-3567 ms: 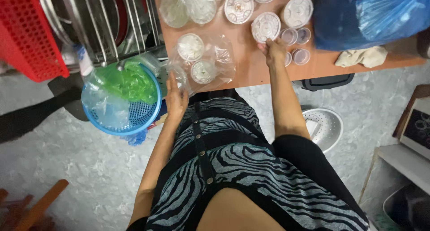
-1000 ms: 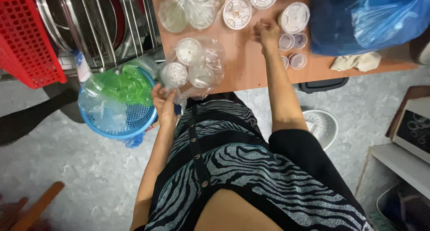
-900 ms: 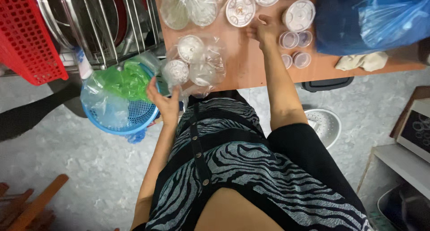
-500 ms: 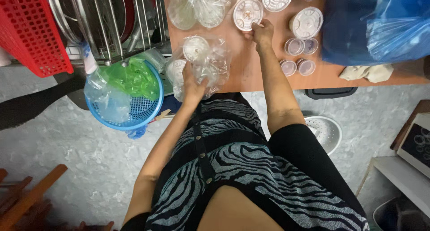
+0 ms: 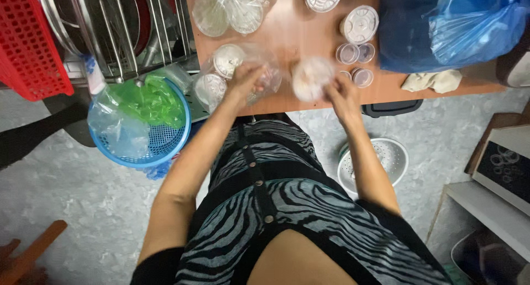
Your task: The person places small round food containers into clear plastic bags on a wooden table. They gather the containers, insert them into the bags, and tie the bags closed. The person repeats this process for several sets of containers.
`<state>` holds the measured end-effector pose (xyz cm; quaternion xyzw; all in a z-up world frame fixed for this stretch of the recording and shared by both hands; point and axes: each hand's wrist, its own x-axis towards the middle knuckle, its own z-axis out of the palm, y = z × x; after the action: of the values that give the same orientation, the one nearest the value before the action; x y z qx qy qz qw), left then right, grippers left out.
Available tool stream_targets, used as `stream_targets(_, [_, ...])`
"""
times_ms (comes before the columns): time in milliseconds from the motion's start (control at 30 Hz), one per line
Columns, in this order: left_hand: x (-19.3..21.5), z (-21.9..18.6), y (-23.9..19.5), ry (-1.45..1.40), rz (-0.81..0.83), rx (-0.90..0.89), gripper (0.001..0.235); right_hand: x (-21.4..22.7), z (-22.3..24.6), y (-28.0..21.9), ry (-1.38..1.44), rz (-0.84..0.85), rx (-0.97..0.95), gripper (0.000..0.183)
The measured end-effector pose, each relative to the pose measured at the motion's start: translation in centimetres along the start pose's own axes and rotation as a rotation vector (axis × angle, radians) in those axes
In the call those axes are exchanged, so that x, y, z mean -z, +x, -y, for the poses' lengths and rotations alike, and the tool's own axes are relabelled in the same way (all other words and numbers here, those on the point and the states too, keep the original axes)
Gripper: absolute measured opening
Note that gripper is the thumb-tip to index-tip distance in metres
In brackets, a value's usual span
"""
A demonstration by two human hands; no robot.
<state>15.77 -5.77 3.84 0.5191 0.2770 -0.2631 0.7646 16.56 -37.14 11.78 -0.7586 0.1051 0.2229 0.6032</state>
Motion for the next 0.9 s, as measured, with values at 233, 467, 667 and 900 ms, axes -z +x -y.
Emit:
stream_targets(233, [1.7,-2.2,4.2,0.235,-0.01,0.108,0.034,-2.8,4.6,-6.6,-0.079,0.376,-0.129,0.032])
stream_targets(467, [2.4,-1.9,5.8,0.712,-0.001,-0.196,0.028,-16.4,3.5,-2.7,-0.204,0.356,0.116,0.024])
stream_targets(667, [2.4,-3.4,6.6,1.09,-0.07,-0.261,0.022,-18.6,1.3,-0.1,-0.422,0.141,0.382,0.017])
stream_targets(900, [-0.6,-1.4,9.4,0.941,-0.031,-0.594,0.016,-17.9,-3.1,2.0,-0.53,-0.071,0.466,0.022])
